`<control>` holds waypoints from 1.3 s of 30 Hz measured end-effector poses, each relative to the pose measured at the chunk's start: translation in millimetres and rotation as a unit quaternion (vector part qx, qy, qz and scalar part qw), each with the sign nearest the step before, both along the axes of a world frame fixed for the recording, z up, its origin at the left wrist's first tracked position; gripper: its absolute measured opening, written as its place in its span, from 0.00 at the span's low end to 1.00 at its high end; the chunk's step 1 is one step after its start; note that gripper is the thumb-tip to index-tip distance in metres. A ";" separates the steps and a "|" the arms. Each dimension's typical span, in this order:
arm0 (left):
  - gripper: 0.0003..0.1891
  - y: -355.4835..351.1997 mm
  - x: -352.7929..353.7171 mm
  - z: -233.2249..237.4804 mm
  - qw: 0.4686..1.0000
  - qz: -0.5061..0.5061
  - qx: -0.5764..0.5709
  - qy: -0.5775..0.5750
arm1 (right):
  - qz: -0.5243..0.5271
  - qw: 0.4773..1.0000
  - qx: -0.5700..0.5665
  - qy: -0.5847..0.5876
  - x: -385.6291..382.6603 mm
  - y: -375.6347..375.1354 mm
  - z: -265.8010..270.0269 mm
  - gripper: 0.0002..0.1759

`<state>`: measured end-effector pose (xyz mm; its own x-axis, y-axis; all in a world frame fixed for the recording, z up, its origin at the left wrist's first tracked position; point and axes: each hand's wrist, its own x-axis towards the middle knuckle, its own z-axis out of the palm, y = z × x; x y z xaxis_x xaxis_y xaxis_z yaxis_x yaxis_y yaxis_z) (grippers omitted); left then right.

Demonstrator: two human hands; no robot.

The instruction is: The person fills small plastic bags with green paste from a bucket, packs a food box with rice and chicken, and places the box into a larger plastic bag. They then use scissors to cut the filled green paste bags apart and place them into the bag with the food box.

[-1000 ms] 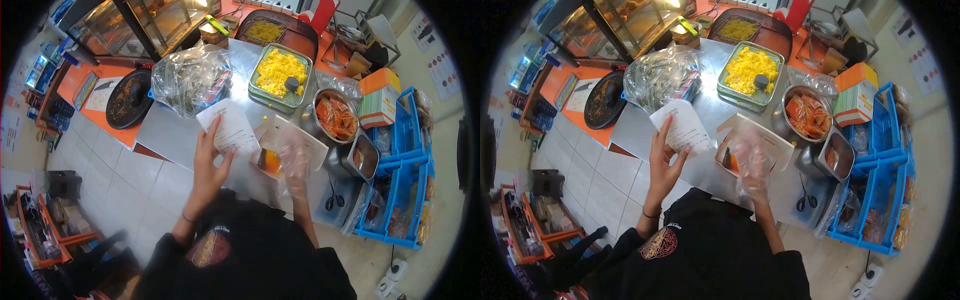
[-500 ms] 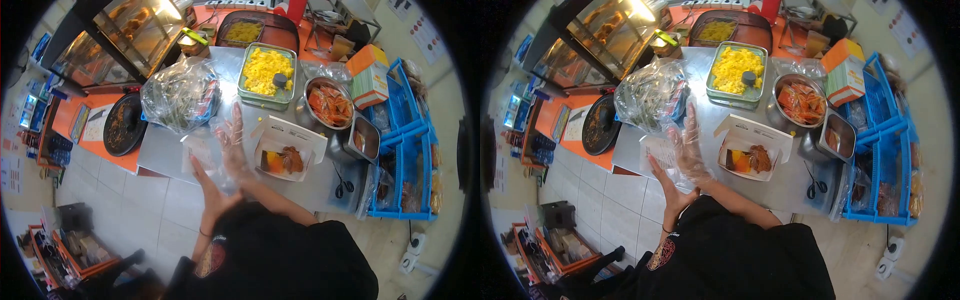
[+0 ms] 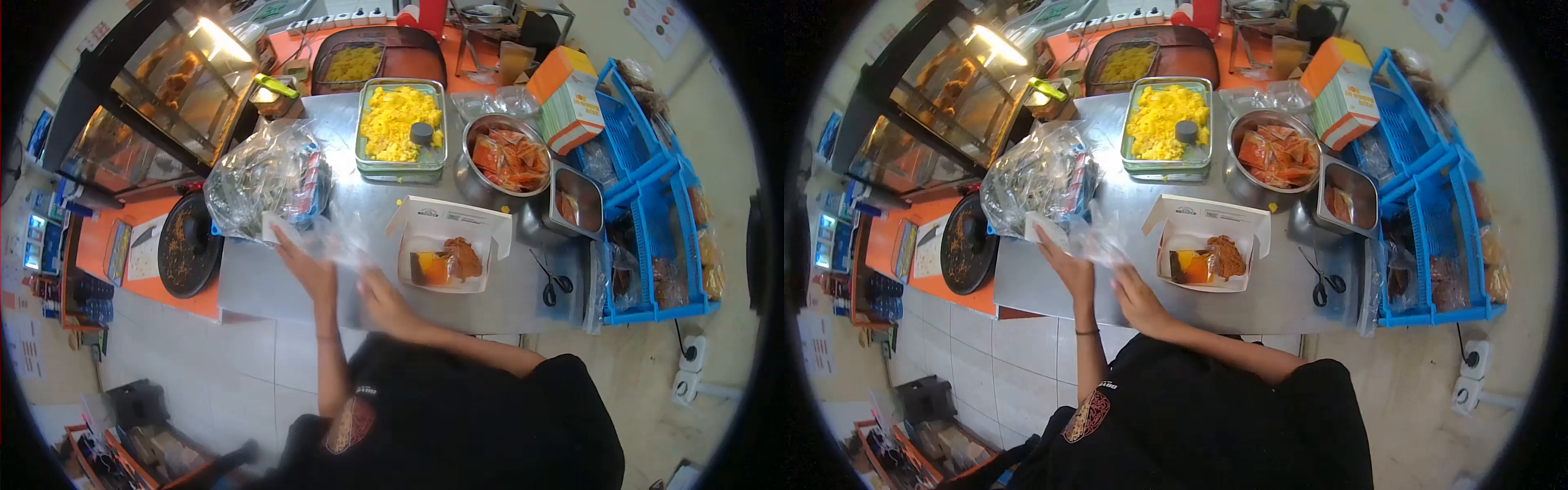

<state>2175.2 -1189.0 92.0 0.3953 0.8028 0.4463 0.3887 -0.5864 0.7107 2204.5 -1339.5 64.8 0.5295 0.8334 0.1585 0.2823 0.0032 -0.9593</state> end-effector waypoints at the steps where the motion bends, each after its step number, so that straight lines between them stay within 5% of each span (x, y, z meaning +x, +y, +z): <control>1: 0.55 18.0 -1.4 -11.1 1.000 -0.008 0.000 -0.002 | -0.008 1.000 0.000 -0.002 -4.5 -11.9 -0.9 0.34; 5: 0.56 36.8 -14.8 2.2 0.981 -0.061 -0.017 0.184 | 0.071 0.993 -0.038 -0.082 3.5 -22.3 -7.0 0.31; 8: 0.54 26.0 -40.2 45.9 0.965 -0.139 0.113 0.192 | -0.067 0.981 -0.097 -0.153 29.9 -13.5 8.0 0.26; 10: 0.41 -0.2 -46.0 82.4 0.977 -0.069 0.142 0.140 | -0.125 0.977 -0.152 -0.082 51.6 -31.7 43.7 0.19; 12: 0.33 -10.5 -43.5 73.8 0.976 -0.152 0.084 0.133 | -0.272 0.936 -0.102 -0.197 72.5 -68.4 37.3 0.14; 14: 0.19 -26.9 -29.5 51.2 0.955 -0.260 -0.004 0.142 | -0.371 0.878 -0.286 -0.099 78.7 -109.4 52.5 0.19; 17: 0.18 -51.7 10.2 -4.8 0.896 -0.395 -0.112 0.169 | -0.497 0.783 -0.306 -0.214 64.3 -150.5 9.5 0.22; 21: 0.16 -60.3 48.1 -67.8 0.892 -0.417 -0.076 0.160 | -0.473 0.849 -0.222 -0.071 37.1 -157.1 -52.4 0.18; 29: 0.13 -94.1 31.0 -39.1 0.814 -0.544 0.052 0.199 | -0.603 0.773 -0.196 -0.036 -65.2 -177.7 -49.8 0.12; 32: 0.14 -156.7 11.3 -52.4 0.764 -0.619 0.126 0.130 | -0.688 0.705 -0.166 -0.038 -121.5 -228.2 -74.3 0.11; 34: 0.15 -206.8 -18.6 -32.8 0.714 -0.667 0.078 0.198 | -0.746 0.643 -0.171 -0.042 -183.2 -258.5 -74.1 0.11; 38: 0.18 -306.8 -119.1 -22.0 0.587 -0.760 0.204 0.189 | -0.846 0.509 -0.149 -0.046 -333.6 -306.4 -80.9 0.11; 39: 0.17 -382.0 -54.4 -69.1 0.545 -0.789 0.223 0.178 | -0.862 0.482 -0.151 -0.044 -279.9 -382.8 -127.5 0.11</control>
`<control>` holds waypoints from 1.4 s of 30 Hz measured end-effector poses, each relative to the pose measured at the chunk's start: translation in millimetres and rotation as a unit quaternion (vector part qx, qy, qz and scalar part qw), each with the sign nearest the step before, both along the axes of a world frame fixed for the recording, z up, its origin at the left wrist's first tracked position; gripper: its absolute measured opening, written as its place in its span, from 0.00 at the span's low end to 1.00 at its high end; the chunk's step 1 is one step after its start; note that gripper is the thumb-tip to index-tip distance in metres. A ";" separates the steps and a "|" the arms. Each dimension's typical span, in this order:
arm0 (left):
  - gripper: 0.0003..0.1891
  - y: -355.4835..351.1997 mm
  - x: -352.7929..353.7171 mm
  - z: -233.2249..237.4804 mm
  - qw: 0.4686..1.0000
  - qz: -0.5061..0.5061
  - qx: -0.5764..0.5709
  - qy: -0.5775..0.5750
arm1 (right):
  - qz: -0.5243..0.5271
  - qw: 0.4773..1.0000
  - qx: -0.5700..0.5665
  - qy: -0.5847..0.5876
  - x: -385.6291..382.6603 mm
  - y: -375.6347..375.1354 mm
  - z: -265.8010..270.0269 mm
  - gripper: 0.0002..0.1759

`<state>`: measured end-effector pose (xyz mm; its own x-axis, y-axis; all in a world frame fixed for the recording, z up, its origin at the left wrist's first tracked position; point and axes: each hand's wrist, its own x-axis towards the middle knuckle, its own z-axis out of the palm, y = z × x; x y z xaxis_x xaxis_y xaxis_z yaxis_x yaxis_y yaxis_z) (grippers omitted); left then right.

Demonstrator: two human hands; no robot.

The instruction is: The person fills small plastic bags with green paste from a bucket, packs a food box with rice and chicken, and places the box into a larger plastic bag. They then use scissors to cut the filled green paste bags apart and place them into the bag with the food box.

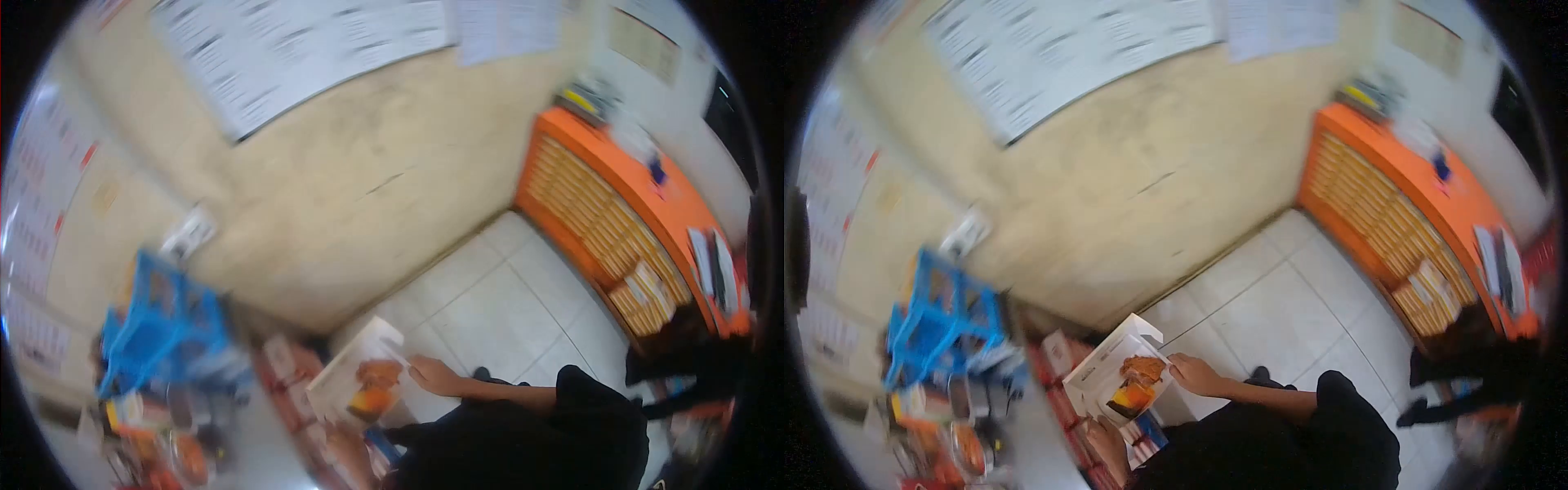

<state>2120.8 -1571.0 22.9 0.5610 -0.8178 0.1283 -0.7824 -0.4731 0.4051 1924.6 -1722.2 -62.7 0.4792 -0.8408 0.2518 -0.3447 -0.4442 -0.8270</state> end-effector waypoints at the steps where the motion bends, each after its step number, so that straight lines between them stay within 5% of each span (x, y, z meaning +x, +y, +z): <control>1: 0.15 -34.2 -17.9 -20.6 0.993 -0.027 -0.115 -0.017 | -0.038 0.999 -0.015 -0.021 -32.4 -19.2 -22.1 0.11; 2: 0.15 -49.5 -38.8 -33.5 0.993 -0.061 -0.099 -0.015 | -0.075 0.996 -0.021 -0.038 -65.3 -15.0 -40.3 0.11; 3: 0.15 -74.5 -66.4 -39.8 0.993 -0.106 -0.052 -0.001 | -0.091 0.985 0.122 -0.078 -107.6 -19.8 -29.6 0.12; 4: 0.15 -102.0 -96.8 -49.7 0.989 -0.148 -0.010 0.014 | -0.118 0.982 0.125 -0.073 -147.1 -25.3 -32.8 0.12; 6: 0.16 -142.7 -158.5 -65.2 0.977 -0.196 -0.046 0.076 | -0.204 0.924 0.308 -0.100 -224.8 -30.2 -34.7 0.13; 8: 0.16 -209.8 -193.7 -57.2 0.956 -0.276 0.058 0.081 | -0.260 0.898 0.306 -0.179 -259.4 -60.1 -45.4 0.18; 11: 0.14 -278.8 -276.5 -55.4 0.921 -0.371 0.049 0.105 | -0.265 0.720 0.459 -0.448 -339.6 -81.8 -41.6 0.37; 16: 0.16 -405.9 -390.0 -75.8 0.829 -0.550 0.053 0.086 | -0.308 0.636 0.431 -0.562 -426.3 -127.6 -51.0 0.41; 22: 0.17 -562.8 -575.5 -83.9 0.745 -0.660 0.039 0.091 | -0.386 0.568 0.333 -0.646 -563.4 -212.0 -42.3 0.32; 24: 0.17 -601.7 -657.8 -64.0 0.734 -0.666 0.080 0.107 | -0.448 0.604 0.243 -0.613 -622.9 -239.1 -32.4 0.26; 27: 0.15 -652.7 -777.6 -54.7 0.689 -0.709 0.054 0.142 | -0.513 0.578 0.170 -0.611 -705.9 -277.7 -9.5 0.23; 30: 0.17 -710.4 -894.3 -108.6 0.649 -0.746 -0.033 0.149 | -0.540 0.571 0.111 -0.608 -788.7 -310.7 -17.5 0.24; 34: 0.19 -743.5 -1017.1 -130.6 0.655 -0.726 0.093 0.186 | -0.545 0.570 0.095 -0.608 -899.5 -322.5 -69.9 0.24; 37: 0.19 -763.4 -1074.2 -183.8 0.667 -0.730 -0.014 0.151 | -0.642 0.618 0.144 -0.430 -957.5 -266.6 -35.0 0.22; 39: 0.20 -770.9 -1100.6 -192.9 0.679 -0.716 0.013 0.160 | -0.736 0.604 0.061 -0.301 -1011.7 -202.3 -63.4 0.16; 40: 0.21 -773.3 -1114.2 -191.9 0.685 -0.706 0.043 0.175 | -0.841 0.540 -0.011 0.041 -1053.0 -160.0 -127.7 0.24; 41: 0.24 -771.2 -1122.3 -174.1 0.678 -0.697 0.095 0.215 | -0.843 0.477 0.005 0.249 -1059.4 -134.1 -105.6 0.25; 42: 0.24 -775.6 -1125.4 -158.6 0.686 -0.689 0.093 0.214 | -0.839 0.439 0.112 0.300 -1061.2 -113.1 -91.4 0.27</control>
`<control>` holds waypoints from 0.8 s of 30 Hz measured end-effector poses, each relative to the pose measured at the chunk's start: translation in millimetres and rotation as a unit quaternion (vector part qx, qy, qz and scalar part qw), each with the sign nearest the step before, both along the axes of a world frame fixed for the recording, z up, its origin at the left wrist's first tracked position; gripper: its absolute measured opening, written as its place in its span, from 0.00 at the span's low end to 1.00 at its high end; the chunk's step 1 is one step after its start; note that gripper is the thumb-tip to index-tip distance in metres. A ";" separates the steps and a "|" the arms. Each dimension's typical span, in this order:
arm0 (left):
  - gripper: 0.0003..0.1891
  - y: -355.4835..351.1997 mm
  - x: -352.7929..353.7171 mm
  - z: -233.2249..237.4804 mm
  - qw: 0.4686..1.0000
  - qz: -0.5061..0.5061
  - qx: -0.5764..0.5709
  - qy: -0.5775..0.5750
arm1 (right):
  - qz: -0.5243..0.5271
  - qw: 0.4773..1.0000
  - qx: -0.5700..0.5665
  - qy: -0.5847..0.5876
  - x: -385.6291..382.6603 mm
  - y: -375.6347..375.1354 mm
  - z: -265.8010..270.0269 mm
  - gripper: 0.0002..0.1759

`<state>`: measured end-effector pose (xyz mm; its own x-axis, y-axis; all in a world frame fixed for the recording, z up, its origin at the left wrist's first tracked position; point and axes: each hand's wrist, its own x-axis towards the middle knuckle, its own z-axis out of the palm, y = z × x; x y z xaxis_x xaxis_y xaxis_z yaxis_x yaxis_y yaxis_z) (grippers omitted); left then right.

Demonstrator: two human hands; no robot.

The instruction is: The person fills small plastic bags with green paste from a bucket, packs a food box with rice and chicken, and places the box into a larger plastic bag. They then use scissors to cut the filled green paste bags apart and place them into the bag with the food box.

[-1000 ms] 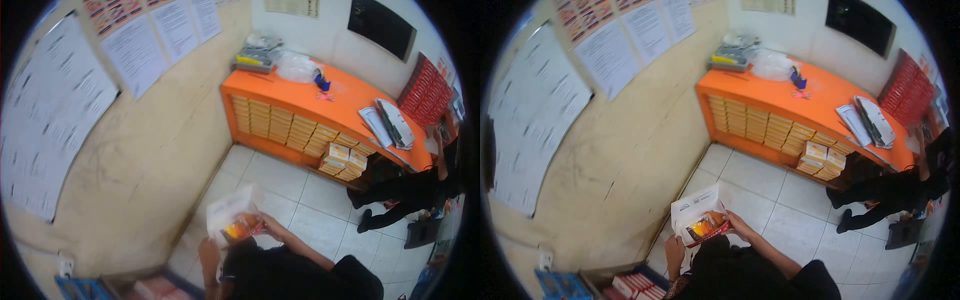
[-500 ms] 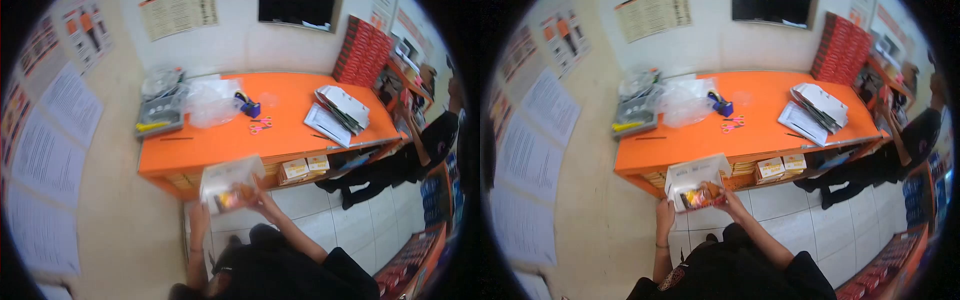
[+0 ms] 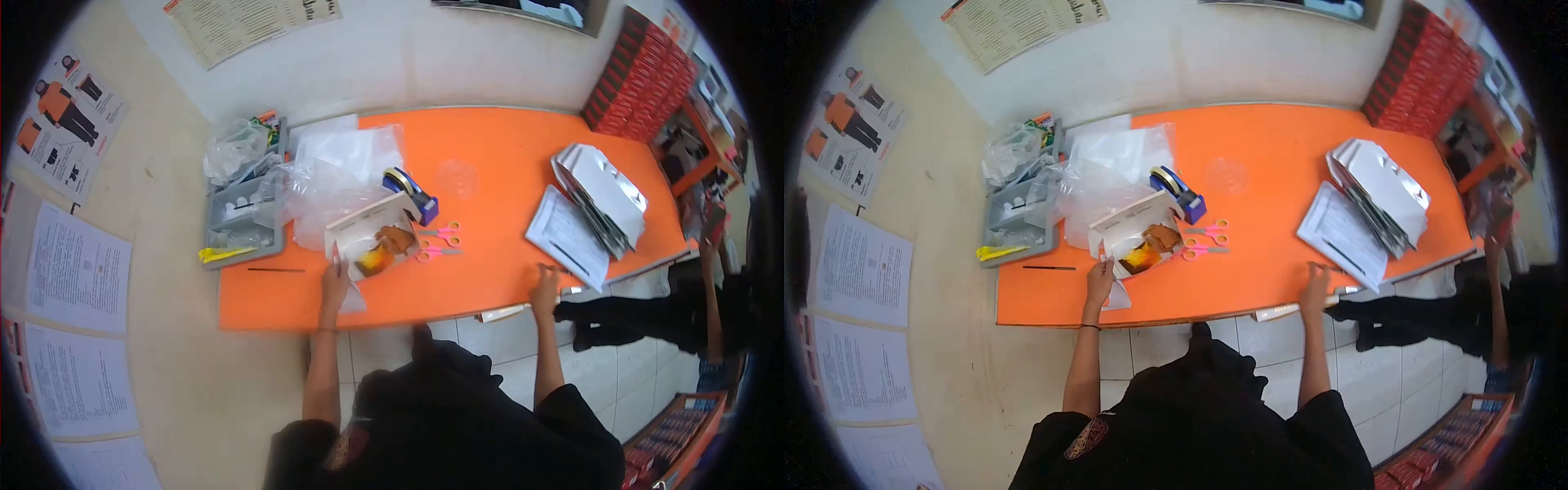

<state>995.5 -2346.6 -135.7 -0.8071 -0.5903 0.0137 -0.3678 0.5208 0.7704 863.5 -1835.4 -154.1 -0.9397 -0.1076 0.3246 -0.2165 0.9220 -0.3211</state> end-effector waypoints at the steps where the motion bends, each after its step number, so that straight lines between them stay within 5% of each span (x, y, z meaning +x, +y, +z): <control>1: 0.24 -2.1 -4.9 13.9 0.999 0.007 0.013 -0.037 | -0.021 0.999 0.037 0.009 -10.5 22.6 -15.7 0.27; 3: 0.25 -2.7 2.5 26.5 0.996 0.025 0.033 -0.084 | -0.029 0.996 0.078 0.010 -24.8 35.1 -28.7 0.27; 6: 0.18 -1.3 30.2 38.4 0.999 0.020 0.025 0.034 | -0.022 0.994 0.111 0.011 -40.1 30.5 -19.7 0.20; 8: 0.18 1.6 55.5 52.7 0.972 -0.021 0.230 0.045 | -0.065 0.979 0.195 0.007 -47.7 26.9 -28.8 0.11; 10: 0.25 -0.1 67.5 58.3 0.961 -0.045 0.272 0.008 | -0.044 0.970 0.229 0.065 -51.6 13.0 -29.7 0.08; 12: 0.28 1.3 77.7 28.5 0.932 -0.027 0.343 0.116 | -0.041 0.982 0.185 0.013 -46.8 -5.6 -29.5 0.07; 13: 0.27 -4.9 82.4 6.3 0.974 -0.037 0.200 0.099 | -0.031 0.981 0.193 0.009 -39.7 -19.8 -22.2 0.07; 14: 0.27 -6.0 84.8 3.2 0.973 -0.023 0.210 0.097 | -0.029 0.997 0.029 -0.061 -32.2 -38.9 -10.1 0.08; 15: 0.28 -6.7 83.6 2.9 0.998 0.005 -0.032 0.055 | -0.027 0.982 -0.132 -0.132 -25.9 -59.8 2.5 0.10; 16: 0.29 -7.4 84.5 -0.5 0.962 0.028 -0.271 0.003 | 0.011 0.988 -0.136 -0.079 -17.4 -83.8 12.9 0.13; 17: 0.29 -9.7 86.8 -6.2 0.965 0.040 -0.260 -0.003 | 0.049 0.988 -0.143 -0.025 -5.9 -111.2 24.2 0.17; 20: 0.32 -19.0 93.8 -15.8 0.978 0.055 -0.203 -0.007 | 0.192 0.930 -0.119 -0.291 39.6 -206.8 90.2 0.23; 24: 0.47 -19.2 99.2 9.2 0.975 -0.042 -0.194 -0.102 | 0.381 0.835 -0.065 -0.392 84.6 -328.9 108.0 0.16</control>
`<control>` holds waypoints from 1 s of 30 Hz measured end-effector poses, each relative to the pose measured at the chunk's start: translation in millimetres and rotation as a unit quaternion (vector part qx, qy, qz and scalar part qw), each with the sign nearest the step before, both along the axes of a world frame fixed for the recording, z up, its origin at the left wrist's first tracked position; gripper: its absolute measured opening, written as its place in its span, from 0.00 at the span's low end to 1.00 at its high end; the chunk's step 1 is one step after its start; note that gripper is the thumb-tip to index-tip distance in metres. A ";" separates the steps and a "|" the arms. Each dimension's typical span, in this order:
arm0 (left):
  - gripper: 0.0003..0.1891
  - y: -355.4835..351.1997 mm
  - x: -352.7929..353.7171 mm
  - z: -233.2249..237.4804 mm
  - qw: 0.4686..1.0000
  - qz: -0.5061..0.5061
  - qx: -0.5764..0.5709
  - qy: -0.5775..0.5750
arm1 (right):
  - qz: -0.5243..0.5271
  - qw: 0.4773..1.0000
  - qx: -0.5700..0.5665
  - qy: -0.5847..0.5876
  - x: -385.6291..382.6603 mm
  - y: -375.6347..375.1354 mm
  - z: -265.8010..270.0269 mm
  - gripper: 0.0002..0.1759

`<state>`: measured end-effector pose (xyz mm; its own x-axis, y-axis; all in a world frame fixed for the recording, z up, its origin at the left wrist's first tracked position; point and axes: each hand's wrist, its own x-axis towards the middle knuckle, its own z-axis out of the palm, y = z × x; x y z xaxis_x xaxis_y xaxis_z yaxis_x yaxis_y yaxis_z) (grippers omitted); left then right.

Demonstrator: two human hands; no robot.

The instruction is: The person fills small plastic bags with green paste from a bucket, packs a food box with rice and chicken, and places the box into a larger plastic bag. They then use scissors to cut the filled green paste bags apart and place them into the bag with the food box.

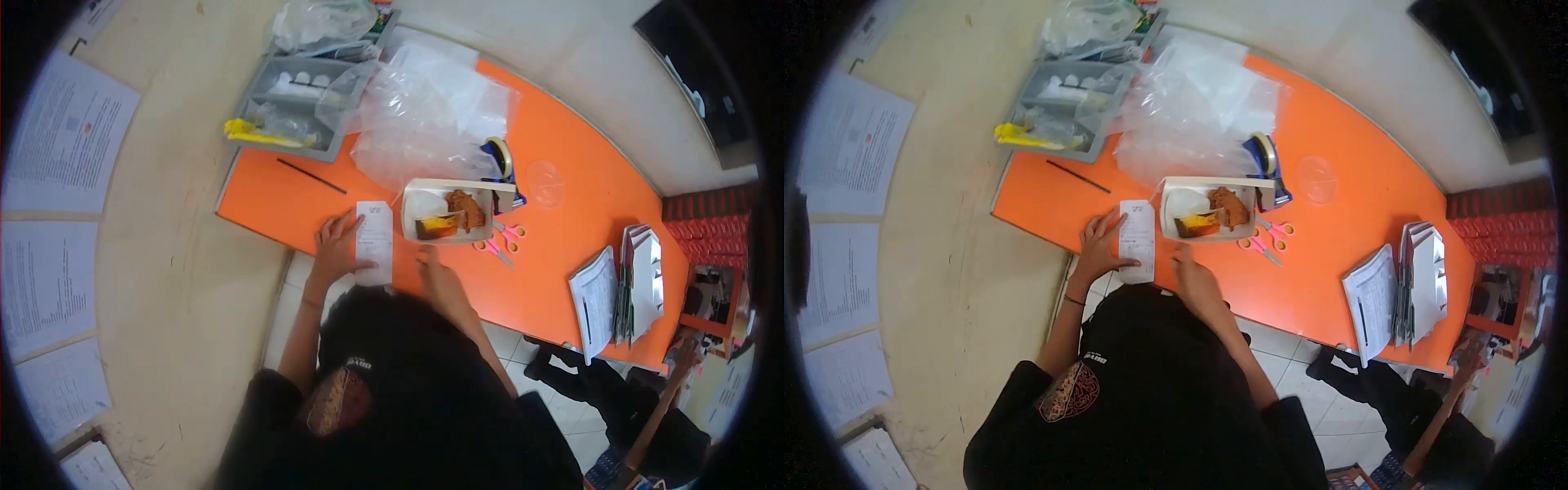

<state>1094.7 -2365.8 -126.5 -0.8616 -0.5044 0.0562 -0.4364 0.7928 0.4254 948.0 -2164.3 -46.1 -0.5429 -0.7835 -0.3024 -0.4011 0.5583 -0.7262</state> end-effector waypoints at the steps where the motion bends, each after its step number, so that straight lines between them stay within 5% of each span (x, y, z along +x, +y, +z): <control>1: 0.52 -0.4 1.8 -0.2 1.000 -0.022 0.000 -0.006 | 0.044 0.999 0.016 -0.001 5.8 -21.1 -17.6 0.13; 2: 0.52 -0.6 3.5 -1.9 1.000 -0.016 0.008 -0.011 | 0.051 0.998 0.022 -0.007 12.5 -38.1 -27.0 0.13; 4: 0.59 -3.2 3.0 -6.1 1.000 -0.024 -0.002 0.009 | 0.227 0.969 0.081 0.060 20.3 -65.9 -39.8 0.12; 8: 0.57 -6.5 3.7 -5.3 0.998 -0.033 -0.037 0.027 | 0.283 0.938 0.172 0.104 23.9 -94.5 -59.6 0.15; 10: 0.61 -10.6 2.9 -1.3 0.999 -0.048 -0.012 0.019 | 0.143 0.962 0.104 0.208 26.7 -102.9 -62.8 0.11; 15: 0.68 -19.4 -4.4 -2.8 0.997 -0.066 0.047 -0.009 | 0.168 0.963 0.148 0.153 34.0 -68.3 -53.7 0.12; 17: 0.68 -25.1 -8.6 -2.5 0.996 -0.075 0.052 0.004 | 0.022 0.972 0.212 0.096 25.8 -43.8 -61.7 0.17; 20: 0.65 -31.1 -10.4 -8.1 0.995 -0.072 0.054 0.051 | -0.219 0.974 0.012 0.059 0.3 23.8 -88.5 0.08; 21: 0.63 -32.0 -13.1 -10.2 0.993 -0.061 0.053 0.089 | -0.217 0.957 -0.056 0.187 -13.6 52.9 -109.7 0.10; 22: 0.63 -32.3 -14.4 -11.3 0.992 -0.065 0.052 0.092 | -0.308 0.940 0.007 0.149 -21.6 62.8 -105.9 0.17; 23: 0.60 -31.7 -14.4 -11.9 0.993 -0.069 0.054 0.080 | -0.294 0.925 0.024 0.240 -31.9 71.8 -103.3 0.24; 26: 0.52 -25.8 -29.7 3.6 0.990 -0.099 0.063 0.078 | -0.343 0.895 -0.075 0.274 -65.2 68.8 -86.4 0.28; 28: 0.49 -18.3 -51.4 12.6 0.974 -0.097 0.138 0.150 | -0.356 0.894 -0.209 0.175 -84.5 40.8 -54.8 0.29; 30: 0.39 -6.5 -78.4 39.2 0.975 -0.081 0.100 0.183 | -0.319 0.896 -0.226 0.211 -110.7 19.3 -49.9 0.24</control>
